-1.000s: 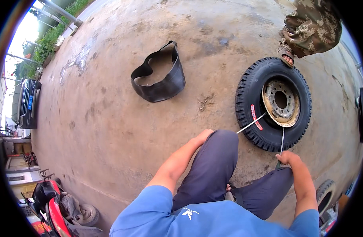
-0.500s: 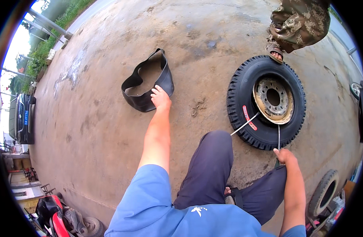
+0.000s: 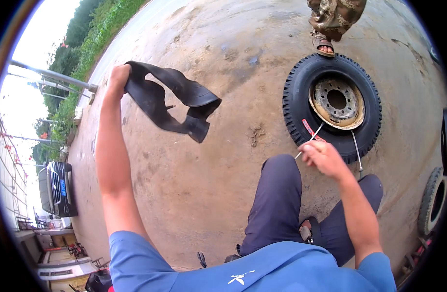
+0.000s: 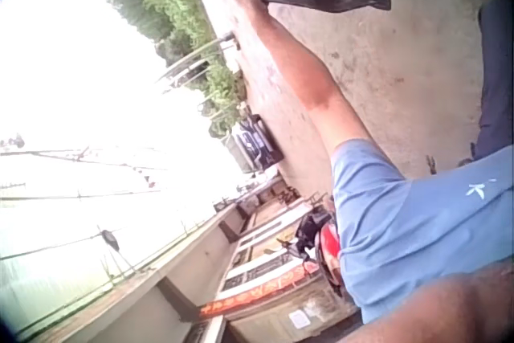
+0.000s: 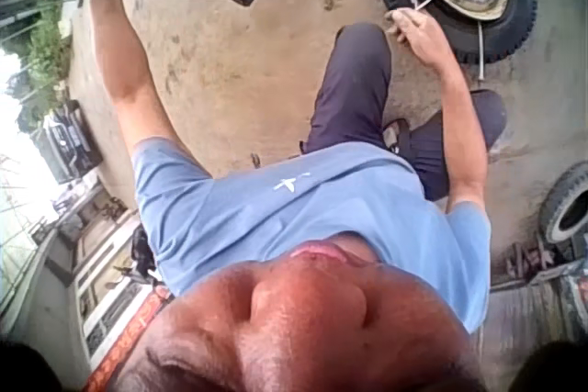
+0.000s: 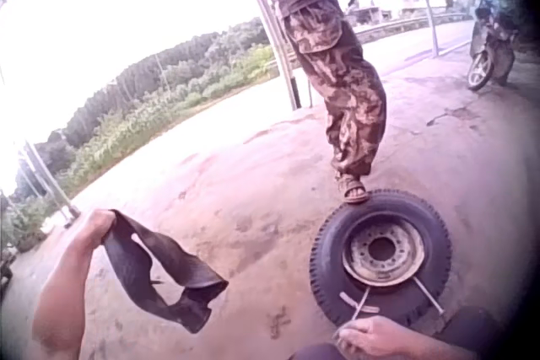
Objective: The person removes an inner tube from a tire rim using tire irons, then inserts a replacement inner tube and pushes it into the tire casing by hand.
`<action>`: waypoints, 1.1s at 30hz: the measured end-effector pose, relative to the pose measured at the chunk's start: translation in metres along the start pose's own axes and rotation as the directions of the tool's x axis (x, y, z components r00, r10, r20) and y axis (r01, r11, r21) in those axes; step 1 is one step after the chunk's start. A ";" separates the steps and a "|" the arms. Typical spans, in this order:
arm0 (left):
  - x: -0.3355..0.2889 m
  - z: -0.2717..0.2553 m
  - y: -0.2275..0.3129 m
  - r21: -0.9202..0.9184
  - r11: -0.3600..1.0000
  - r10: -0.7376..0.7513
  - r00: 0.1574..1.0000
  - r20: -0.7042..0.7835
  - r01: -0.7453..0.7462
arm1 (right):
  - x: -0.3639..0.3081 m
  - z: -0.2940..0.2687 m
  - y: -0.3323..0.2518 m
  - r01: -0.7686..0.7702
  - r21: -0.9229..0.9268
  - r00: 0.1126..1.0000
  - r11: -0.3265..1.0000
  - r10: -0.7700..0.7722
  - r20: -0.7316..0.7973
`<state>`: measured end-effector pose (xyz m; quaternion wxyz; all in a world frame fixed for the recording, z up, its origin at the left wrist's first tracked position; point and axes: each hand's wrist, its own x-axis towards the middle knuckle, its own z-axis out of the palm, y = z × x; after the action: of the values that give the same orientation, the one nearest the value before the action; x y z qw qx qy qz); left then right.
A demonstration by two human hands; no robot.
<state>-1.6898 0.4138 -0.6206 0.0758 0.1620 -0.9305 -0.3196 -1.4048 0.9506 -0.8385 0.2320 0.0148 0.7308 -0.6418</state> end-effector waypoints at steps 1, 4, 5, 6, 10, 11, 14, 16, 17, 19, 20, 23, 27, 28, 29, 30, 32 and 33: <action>-0.013 0.001 0.015 -0.054 0.998 0.014 0.998 0.055 -0.011 | 0.003 0.026 -0.004 -0.006 0.164 0.987 0.987 -0.020 0.160; -0.038 0.013 0.046 -0.039 0.998 0.049 0.952 0.301 -0.039 | 0.011 0.100 -0.019 -0.384 0.553 0.830 0.739 0.014 0.558; -0.043 0.021 0.054 -0.060 0.997 0.072 0.925 0.374 -0.053 | 0.016 0.124 -0.014 -0.489 0.652 0.785 0.580 -0.035 0.619; -0.052 0.036 0.066 -0.095 0.995 0.022 0.923 0.384 0.016 | 0.018 0.141 -0.016 -0.546 0.686 0.754 0.481 -0.076 0.653; -0.111 0.060 0.101 -0.503 0.795 0.017 0.816 0.577 0.339 | 0.010 0.225 -0.004 -0.734 0.461 0.377 0.499 -0.266 0.887; -0.129 0.074 0.110 -0.592 0.704 0.077 0.786 0.613 0.393 | 0.005 0.242 0.009 -0.756 0.426 0.322 0.496 -0.285 0.903; -0.184 0.090 0.129 -0.716 0.558 0.200 0.769 0.607 0.420 | -0.017 0.252 0.006 -0.708 0.600 0.475 0.372 -0.378 0.795; -0.216 0.107 0.139 -0.820 0.465 0.173 0.873 0.455 0.335 | -0.014 0.226 -0.004 -0.482 0.868 0.717 0.121 -0.515 0.469; -0.238 0.119 0.149 -0.817 0.459 0.176 0.865 0.470 0.350 | -0.007 0.194 -0.014 -0.389 0.921 0.775 0.031 -0.530 0.345; -0.283 0.133 0.175 -0.907 0.269 0.134 0.919 0.370 0.326 | 0.011 0.130 -0.021 -0.203 0.971 0.858 -0.122 -0.499 0.117; -0.291 0.132 0.178 -0.904 0.269 0.200 0.899 0.389 0.331 | 0.015 0.105 -0.019 -0.113 0.976 0.891 -0.184 -0.454 0.017; -0.268 0.157 0.163 -0.922 0.135 0.205 0.900 0.383 0.362 | 0.009 0.031 -0.018 0.117 0.992 0.925 -0.036 -0.360 -0.122; -0.197 0.215 0.160 -0.890 0.302 0.252 0.871 0.421 0.342 | 0.013 -0.079 -0.053 0.475 0.741 0.877 0.475 -0.188 -0.441; -0.169 0.230 0.156 -0.856 0.410 0.210 0.880 0.425 0.316 | 0.022 -0.107 -0.062 0.491 0.592 0.850 0.639 -0.202 -0.487; -0.152 0.249 0.161 -0.830 0.477 0.173 0.895 0.412 0.290 | 0.032 -0.137 -0.079 0.372 0.545 0.865 0.752 -0.068 -0.497; -0.134 0.267 0.171 -0.786 0.517 0.119 0.881 0.458 0.339 | 0.043 -0.160 -0.095 0.343 0.422 0.821 0.839 -0.050 -0.568; -0.112 0.288 0.187 -0.838 0.467 0.192 0.892 0.409 0.284 | 0.057 -0.194 -0.123 0.428 0.323 0.797 0.844 -0.183 -0.576; -0.109 0.291 0.193 -0.885 0.410 0.240 0.910 0.337 0.220 | 0.054 -0.200 -0.133 0.481 0.204 0.741 0.853 -0.270 -0.615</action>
<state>-1.7077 0.7614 -0.7329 -0.0453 0.0171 -0.5997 -0.7987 -1.5597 1.1008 -0.7204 -0.1382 0.0949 0.6267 -0.7610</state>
